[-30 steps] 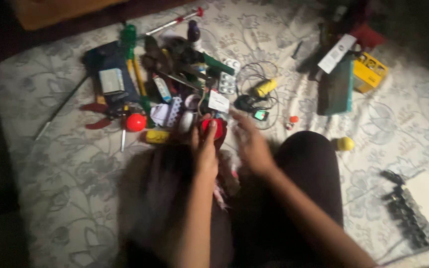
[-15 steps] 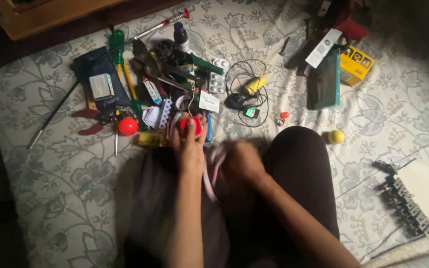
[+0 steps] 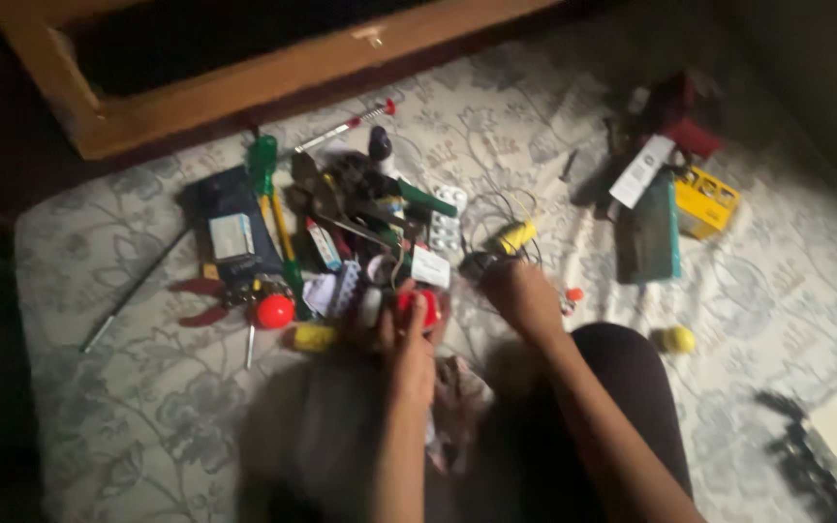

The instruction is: The person cleans various small objects including a measuring tape, electrical components, and containers using a cloth.

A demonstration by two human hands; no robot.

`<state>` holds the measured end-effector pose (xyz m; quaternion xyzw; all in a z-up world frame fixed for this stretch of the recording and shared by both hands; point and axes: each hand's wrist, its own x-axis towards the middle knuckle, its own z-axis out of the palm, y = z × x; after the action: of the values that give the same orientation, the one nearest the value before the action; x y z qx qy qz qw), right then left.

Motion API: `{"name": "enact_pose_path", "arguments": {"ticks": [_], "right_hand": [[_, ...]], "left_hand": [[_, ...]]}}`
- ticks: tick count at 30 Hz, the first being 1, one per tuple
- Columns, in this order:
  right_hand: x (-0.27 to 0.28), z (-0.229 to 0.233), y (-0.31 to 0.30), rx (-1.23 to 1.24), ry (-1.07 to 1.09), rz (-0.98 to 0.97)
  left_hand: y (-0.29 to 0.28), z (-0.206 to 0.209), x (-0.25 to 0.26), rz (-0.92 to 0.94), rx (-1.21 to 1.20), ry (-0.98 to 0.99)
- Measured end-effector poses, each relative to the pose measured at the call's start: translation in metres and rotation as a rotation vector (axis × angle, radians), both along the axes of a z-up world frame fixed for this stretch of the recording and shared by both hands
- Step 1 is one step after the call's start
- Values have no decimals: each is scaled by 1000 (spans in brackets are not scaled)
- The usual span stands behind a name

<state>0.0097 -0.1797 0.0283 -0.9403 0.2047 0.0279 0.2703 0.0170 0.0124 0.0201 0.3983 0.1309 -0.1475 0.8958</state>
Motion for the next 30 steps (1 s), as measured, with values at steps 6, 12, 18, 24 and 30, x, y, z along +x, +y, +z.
{"name": "enact_pose_path", "arguments": {"ticks": [6, 12, 18, 24, 30], "right_hand": [[119, -50, -32, -292, -535, 244], [104, -34, -19, -229, -358, 164], [32, 50, -6, 94, -416, 88], [-8, 84, 31, 303, -276, 196], [-15, 101, 50, 115, -396, 441]], "left_hand": [[-4, 0, 10, -55, -41, 70], [-7, -9, 21, 5, -129, 77], [-9, -21, 19, -14, -203, 134], [-10, -26, 13, -42, -206, 95], [-12, -40, 16, -37, -434, 345]]}}
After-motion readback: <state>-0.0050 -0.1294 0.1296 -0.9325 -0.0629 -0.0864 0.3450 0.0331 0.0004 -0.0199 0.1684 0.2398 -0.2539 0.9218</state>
